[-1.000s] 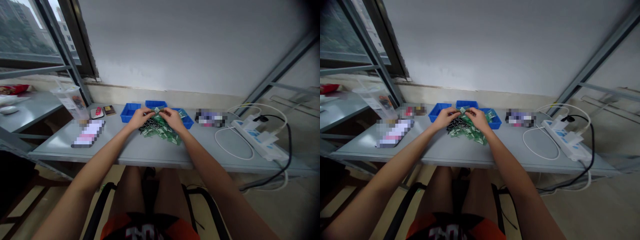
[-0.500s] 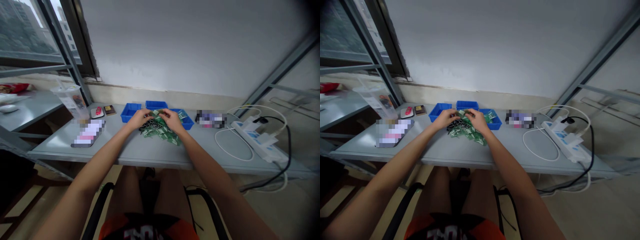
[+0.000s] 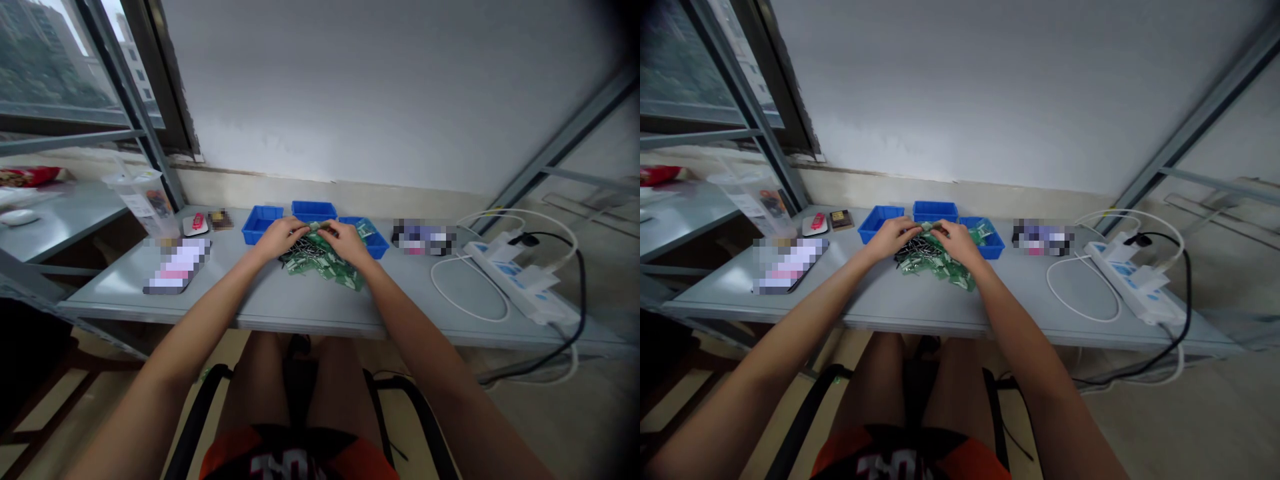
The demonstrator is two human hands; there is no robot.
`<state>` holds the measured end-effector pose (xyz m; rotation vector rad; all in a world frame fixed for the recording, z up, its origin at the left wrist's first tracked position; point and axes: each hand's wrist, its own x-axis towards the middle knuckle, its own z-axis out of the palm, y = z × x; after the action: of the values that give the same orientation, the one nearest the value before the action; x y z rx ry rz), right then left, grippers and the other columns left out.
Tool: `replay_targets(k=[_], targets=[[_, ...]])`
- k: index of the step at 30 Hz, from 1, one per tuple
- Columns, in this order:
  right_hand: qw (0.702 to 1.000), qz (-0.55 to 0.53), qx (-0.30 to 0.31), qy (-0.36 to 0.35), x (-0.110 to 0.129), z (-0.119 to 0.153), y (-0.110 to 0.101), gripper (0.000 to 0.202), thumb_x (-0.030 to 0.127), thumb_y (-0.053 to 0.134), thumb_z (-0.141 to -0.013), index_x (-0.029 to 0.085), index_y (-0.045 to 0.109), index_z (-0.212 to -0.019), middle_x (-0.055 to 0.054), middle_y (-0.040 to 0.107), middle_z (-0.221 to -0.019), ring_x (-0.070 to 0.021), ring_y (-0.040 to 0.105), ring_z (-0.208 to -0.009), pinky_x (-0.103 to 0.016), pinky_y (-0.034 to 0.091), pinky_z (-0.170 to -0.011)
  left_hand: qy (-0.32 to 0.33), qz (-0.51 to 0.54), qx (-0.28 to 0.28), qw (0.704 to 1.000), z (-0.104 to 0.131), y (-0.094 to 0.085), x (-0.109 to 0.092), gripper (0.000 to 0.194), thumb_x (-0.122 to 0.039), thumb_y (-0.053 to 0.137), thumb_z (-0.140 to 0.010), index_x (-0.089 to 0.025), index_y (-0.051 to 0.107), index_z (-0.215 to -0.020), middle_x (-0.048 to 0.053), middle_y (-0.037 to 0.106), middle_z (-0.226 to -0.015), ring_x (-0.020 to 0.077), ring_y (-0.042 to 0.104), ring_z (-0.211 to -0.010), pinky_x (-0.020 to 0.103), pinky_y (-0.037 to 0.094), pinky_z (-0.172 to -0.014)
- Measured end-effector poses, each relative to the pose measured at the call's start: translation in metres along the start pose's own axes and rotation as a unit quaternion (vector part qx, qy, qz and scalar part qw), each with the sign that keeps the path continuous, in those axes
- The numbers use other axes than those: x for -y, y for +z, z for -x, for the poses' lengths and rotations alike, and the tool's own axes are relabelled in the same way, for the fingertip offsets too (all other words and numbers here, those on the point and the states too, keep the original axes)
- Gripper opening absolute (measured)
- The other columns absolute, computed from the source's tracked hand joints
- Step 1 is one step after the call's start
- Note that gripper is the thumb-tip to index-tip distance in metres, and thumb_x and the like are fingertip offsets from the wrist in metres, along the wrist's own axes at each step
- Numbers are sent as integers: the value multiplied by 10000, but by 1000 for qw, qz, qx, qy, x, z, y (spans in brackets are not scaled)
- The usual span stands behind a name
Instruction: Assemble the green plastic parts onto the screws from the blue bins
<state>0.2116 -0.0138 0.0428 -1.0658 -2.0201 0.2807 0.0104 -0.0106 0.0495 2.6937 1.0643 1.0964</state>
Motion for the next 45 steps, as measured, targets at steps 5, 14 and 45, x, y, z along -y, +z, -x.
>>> replay_targets(k=[5, 14, 45], targets=[[1000, 20, -1, 4, -3, 0, -1, 123, 336, 573, -815, 231, 631, -842, -9, 623, -677, -151, 548, -615, -288, 399, -604, -3, 12, -2, 1000, 0, 2, 1, 282, -316, 439, -899, -194, 668, -788, 44, 593, -717, 153, 524, -686, 287, 379, -657], [998, -46, -37, 21, -2, -1, 1, 149, 318, 513, -841, 218, 617, -875, -9, 634, -713, -153, 568, -648, -285, 417, -631, -36, 59, -35, 997, -1, 4, 4, 201, -302, 507, -867, -191, 674, -852, 40, 668, -839, 152, 579, -771, 284, 425, -719], [996, -89, -19, 9, 4, 0, 2, 220, 393, 505, -831, 196, 525, -736, 18, 532, -650, -133, 494, -618, -267, 388, -610, -69, 149, -96, 982, -2, 11, -6, 317, -238, 568, -814, -179, 576, -1125, 77, 599, -1039, 156, 575, -903, 262, 490, -702]])
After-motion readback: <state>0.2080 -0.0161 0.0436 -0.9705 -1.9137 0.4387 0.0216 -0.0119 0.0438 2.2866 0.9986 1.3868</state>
